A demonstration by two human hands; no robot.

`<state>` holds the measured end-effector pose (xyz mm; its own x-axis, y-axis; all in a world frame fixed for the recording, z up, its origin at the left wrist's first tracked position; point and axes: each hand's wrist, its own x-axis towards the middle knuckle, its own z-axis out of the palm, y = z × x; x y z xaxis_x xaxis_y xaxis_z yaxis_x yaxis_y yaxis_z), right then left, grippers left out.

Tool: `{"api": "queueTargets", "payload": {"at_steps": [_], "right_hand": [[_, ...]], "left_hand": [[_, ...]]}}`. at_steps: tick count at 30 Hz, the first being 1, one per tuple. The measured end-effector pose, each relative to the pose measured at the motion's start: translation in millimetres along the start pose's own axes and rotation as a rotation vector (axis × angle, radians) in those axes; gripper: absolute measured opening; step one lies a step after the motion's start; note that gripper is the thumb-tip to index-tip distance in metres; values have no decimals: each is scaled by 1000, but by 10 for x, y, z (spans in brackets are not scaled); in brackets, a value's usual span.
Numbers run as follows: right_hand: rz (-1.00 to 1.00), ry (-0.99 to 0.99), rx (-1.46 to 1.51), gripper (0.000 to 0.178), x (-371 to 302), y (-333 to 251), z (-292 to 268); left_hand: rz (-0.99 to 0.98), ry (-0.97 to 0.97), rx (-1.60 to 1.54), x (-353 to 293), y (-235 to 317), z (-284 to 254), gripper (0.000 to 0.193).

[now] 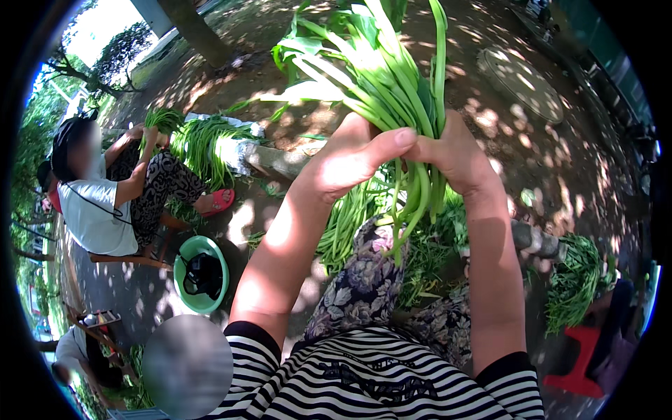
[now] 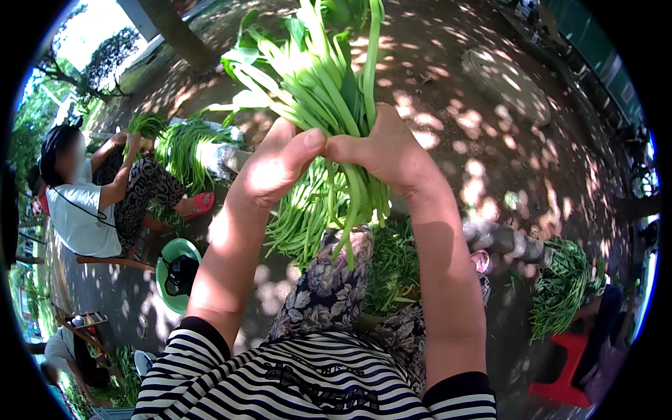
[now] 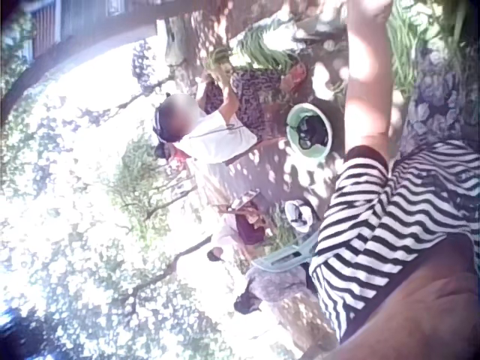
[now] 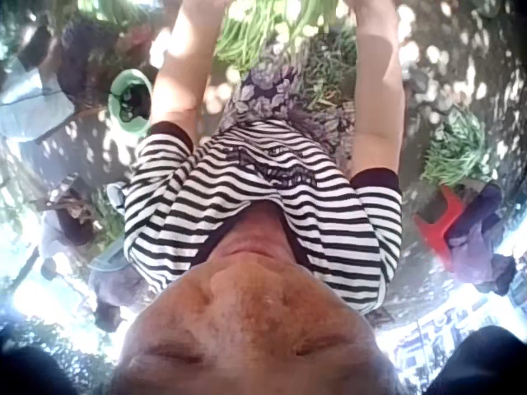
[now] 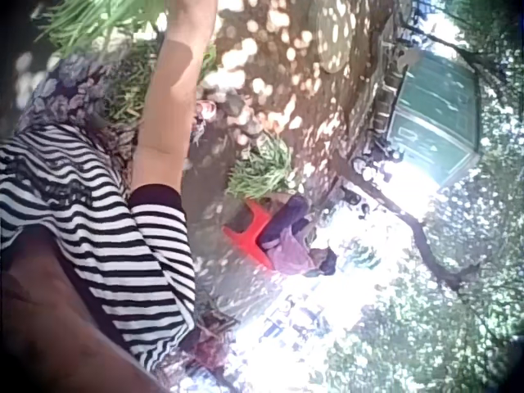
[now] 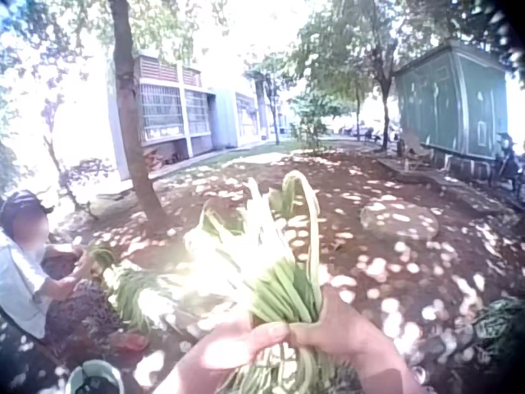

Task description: The person sorts green leafy vegetables by hand, picking through a pile on a concrete ledge and gathering them into bundles.

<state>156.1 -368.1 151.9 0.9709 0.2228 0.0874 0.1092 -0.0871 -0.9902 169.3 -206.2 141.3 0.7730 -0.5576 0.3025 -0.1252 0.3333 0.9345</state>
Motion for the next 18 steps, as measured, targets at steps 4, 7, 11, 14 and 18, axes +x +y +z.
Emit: {"api": "queueTargets", "payload": {"at_steps": [4,7,11,14,18], "right_hand": [[-66,-8,-76,34,-338,-107,-356],[277,151,-241,34,-706,371,-332],[521,456,-478,39,-1352,1538,-121],[454,159,-301,46,-1632,1973,-48],[442,78,-411,51,-1823,2091,-102]], "left_hand": [[4,78,-297,221,-109,636,46],[-185,126,-389,88,-826,781,50],[-612,244,-350,-466,-1852,994,48],[-711,259,-447,-898,-2385,948,35],[-794,218,-457,-962,-2514,995,31]]}}
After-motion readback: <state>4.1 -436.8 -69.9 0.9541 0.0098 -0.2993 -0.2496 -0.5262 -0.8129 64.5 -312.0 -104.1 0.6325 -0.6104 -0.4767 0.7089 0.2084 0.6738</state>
